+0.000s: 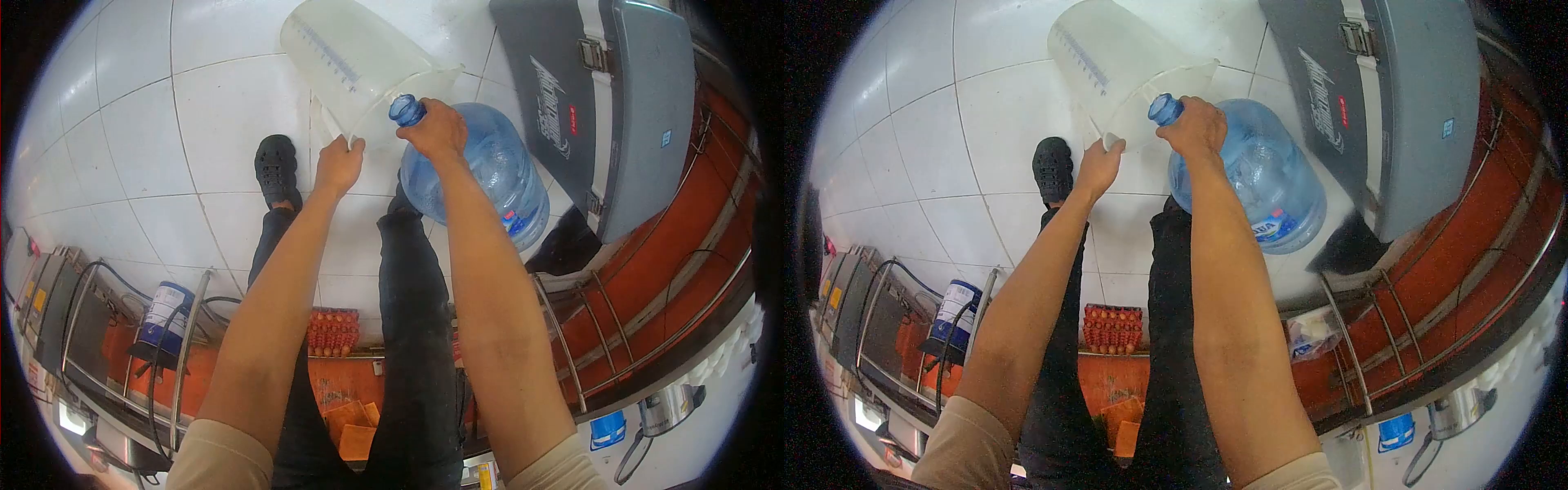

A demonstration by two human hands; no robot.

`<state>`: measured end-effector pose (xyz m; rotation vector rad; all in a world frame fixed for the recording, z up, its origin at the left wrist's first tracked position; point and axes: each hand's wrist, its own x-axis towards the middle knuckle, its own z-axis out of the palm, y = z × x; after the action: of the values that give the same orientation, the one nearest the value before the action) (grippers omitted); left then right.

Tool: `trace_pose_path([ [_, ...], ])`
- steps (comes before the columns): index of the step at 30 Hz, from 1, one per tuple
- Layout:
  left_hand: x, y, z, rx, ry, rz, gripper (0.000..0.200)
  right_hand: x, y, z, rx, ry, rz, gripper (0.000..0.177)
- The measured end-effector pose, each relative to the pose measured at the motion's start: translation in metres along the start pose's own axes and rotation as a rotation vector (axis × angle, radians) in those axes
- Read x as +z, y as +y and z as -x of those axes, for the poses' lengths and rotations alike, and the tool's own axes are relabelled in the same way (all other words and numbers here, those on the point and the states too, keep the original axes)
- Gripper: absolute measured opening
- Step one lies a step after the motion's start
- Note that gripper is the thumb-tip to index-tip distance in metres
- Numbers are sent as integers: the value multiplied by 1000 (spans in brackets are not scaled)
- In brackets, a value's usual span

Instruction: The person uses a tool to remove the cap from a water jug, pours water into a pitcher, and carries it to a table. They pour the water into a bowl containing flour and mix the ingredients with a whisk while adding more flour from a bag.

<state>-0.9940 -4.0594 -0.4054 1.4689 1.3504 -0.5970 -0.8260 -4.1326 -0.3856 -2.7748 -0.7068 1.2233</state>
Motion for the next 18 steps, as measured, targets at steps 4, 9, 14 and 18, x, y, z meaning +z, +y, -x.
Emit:
trace_pose_path([
  [4, -1, 3, 4, -5, 9, -20, 52, 5, 4, 1, -20, 45, -28, 49],
  [9, 2, -2, 1, -4, 8, -14, 51, 2, 4, 1, 7, -32, -46, 50],
  [14, 8, -11, -3, 87, 74, 23, 50, 3, 7, 2, -12, -11, -42, 49],
  [18, 2, -2, 6, 64, 58, 26, 50, 4, 11, 6, -43, 18, -53, 48],
])
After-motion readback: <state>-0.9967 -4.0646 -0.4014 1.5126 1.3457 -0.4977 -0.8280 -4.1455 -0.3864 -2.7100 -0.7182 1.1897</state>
